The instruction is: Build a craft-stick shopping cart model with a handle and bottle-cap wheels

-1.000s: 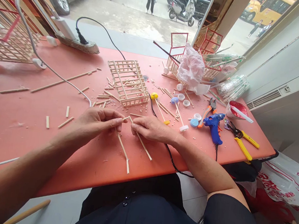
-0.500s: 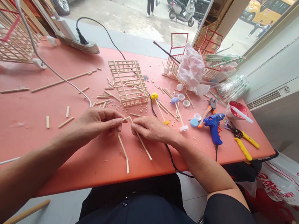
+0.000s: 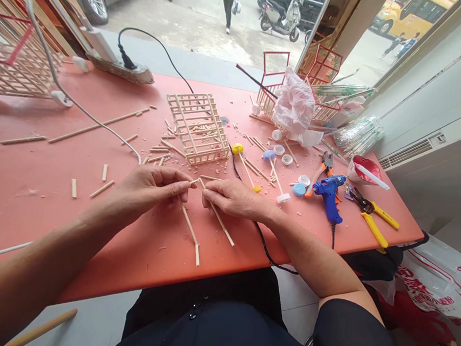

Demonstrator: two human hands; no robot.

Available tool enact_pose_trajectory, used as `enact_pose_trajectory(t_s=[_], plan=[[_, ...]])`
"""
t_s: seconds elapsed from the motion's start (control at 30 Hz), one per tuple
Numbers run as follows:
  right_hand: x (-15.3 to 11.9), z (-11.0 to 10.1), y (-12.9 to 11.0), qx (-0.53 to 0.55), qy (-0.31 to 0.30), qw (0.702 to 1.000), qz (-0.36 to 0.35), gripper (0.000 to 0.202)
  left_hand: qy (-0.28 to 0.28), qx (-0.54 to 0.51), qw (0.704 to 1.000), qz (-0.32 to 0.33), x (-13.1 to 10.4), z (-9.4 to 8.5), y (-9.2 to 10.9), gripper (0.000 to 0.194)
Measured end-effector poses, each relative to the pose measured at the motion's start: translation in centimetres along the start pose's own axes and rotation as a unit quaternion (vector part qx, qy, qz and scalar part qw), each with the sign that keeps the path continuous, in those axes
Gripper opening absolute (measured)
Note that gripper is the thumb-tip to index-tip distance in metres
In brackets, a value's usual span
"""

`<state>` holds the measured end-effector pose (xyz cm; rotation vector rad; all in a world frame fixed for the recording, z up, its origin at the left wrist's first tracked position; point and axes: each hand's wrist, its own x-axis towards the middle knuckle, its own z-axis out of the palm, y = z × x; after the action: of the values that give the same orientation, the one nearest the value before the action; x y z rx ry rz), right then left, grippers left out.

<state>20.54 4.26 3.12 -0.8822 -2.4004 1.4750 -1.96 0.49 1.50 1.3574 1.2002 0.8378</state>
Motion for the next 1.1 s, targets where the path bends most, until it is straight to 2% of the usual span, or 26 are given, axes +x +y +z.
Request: enact_pose_trajectory(t_s=[0.17,0.4,0.6,1.1], plan=[[0.07,0.09,0.27,0.018,0.011,1.0,0.006,0.031,0.005,-0.002,1.0,0.005,0.19,-0.03,-0.11,0.025],[0.24,0.34,0.48,0.031,0.086,0.996,0.018,0.028,0.016,0.005,0.999,0.028,0.16,-0.09,0.17,0.025],[0.33,0.26,0.26,0.019,0.087,0.996,0.012,0.025,0.026,0.006,0.999,0.034,-0.03,-0.12,0.68,0.026],[0.4,0.26,0.54,-0.007,0.078,0.997,-0.011,0.029,0.02,-0.008,1.0,0.019,0.09,-0.11,0.37,0.026]])
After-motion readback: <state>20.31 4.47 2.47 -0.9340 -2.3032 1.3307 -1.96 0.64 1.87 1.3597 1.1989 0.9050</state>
